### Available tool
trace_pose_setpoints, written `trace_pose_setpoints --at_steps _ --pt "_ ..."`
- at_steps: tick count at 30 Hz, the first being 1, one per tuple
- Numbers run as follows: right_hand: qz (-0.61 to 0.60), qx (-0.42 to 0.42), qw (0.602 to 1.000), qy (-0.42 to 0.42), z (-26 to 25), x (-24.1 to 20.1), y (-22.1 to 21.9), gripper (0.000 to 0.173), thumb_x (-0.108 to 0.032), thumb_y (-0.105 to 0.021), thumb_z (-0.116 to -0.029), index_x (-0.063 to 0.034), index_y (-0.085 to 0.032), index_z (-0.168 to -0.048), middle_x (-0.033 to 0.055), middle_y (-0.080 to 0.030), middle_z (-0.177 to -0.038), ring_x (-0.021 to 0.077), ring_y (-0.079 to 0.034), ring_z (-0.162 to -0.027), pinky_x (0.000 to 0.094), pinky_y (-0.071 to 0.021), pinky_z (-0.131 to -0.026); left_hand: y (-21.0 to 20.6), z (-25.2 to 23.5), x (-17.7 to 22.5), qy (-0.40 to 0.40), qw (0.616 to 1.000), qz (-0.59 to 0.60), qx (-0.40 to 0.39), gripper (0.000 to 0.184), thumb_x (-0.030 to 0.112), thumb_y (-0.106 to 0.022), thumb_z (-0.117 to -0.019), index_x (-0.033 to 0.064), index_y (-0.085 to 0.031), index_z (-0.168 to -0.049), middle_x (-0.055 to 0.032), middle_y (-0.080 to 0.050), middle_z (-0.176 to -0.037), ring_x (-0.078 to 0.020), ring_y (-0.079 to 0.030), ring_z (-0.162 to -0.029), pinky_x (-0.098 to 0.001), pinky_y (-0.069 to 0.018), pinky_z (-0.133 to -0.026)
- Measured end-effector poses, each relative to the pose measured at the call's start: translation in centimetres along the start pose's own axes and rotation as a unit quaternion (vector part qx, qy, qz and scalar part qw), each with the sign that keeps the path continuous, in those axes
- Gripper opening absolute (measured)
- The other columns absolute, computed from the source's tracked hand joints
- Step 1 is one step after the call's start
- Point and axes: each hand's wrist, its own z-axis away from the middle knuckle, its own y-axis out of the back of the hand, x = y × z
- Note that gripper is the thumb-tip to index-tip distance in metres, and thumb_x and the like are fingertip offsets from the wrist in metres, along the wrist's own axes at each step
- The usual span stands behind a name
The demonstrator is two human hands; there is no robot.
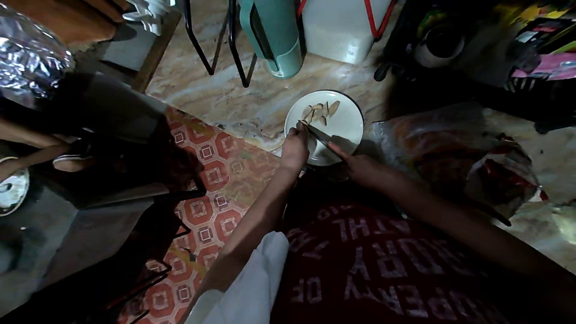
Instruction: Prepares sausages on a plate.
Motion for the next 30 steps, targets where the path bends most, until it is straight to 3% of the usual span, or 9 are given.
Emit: trace_pose_setpoints --at_steps 7,13,19,30 --pt "0.037 0.043 0.998 -0.024 1.1 -0.6 -1.4 0.081 -0.01 -0.051 -0.105 -0.037 -0.003 -0.166 0.0261 -0.066 -0.117 0.0453 -0.066 -0.109 0.0586 -0.0516 -0.094 -0.7 0.4 -0.4 0.02 0.998 0.035 0.04 0.045 0.015 -0.051 -0.1061 0.0 -0.05 -0.148 -0.026 -0.058 -0.137 -0.0383 -0.062 -0.122 -0.0512 -0.05 -0.104" --pt "-0.024 0.109 0.993 0.035 2.5 0.6 -1.6 0.062 -0.022 -0.041 -0.1115 -0.0281 -0.014 -0.167 0.0244 -0.071 -0.11 0.0427 -0.069 -0.104 0.056 -0.0514 -0.096 -0.7 0.1 -0.8 -0.004 0.998 0.041 0.042 0.046 0.011 -0.054 -0.1044 0.0004 -0.05 -0.149 -0.0268 -0.058 -0.136 -0.0393 -0.06 -0.123 -0.0507 -0.0483 -0.106" --pt "-0.029 0.097 0.994 0.047 3.1 0.6 -1.4 0.061 -0.022 -0.039 -0.1121 -0.0288 -0.013 -0.167 0.0228 -0.071 -0.11 0.0403 -0.069 -0.101 0.0547 -0.0525 -0.094 -1.0 -0.2 -0.9 -0.003 0.997 0.059 0.044 0.049 0.009 -0.057 -0.1033 0.0017 -0.048 -0.15 -0.0269 -0.056 -0.138 -0.0408 -0.059 -0.124 -0.0519 -0.0476 -0.106" --pt "-0.031 0.035 0.999 0.008 3.2 0.0 -1.1 0.064 -0.022 -0.038 -0.1123 -0.0334 -0.006 -0.166 0.0226 -0.068 -0.12 0.0395 -0.068 -0.108 0.0544 -0.0508 -0.098 -1.0 0.0 -0.6 -0.006 0.998 0.048 0.045 0.048 0.01 -0.057 -0.1033 0.0026 -0.049 -0.15 -0.0272 -0.056 -0.137 -0.0423 -0.06 -0.122 -0.0535 -0.0484 -0.105"
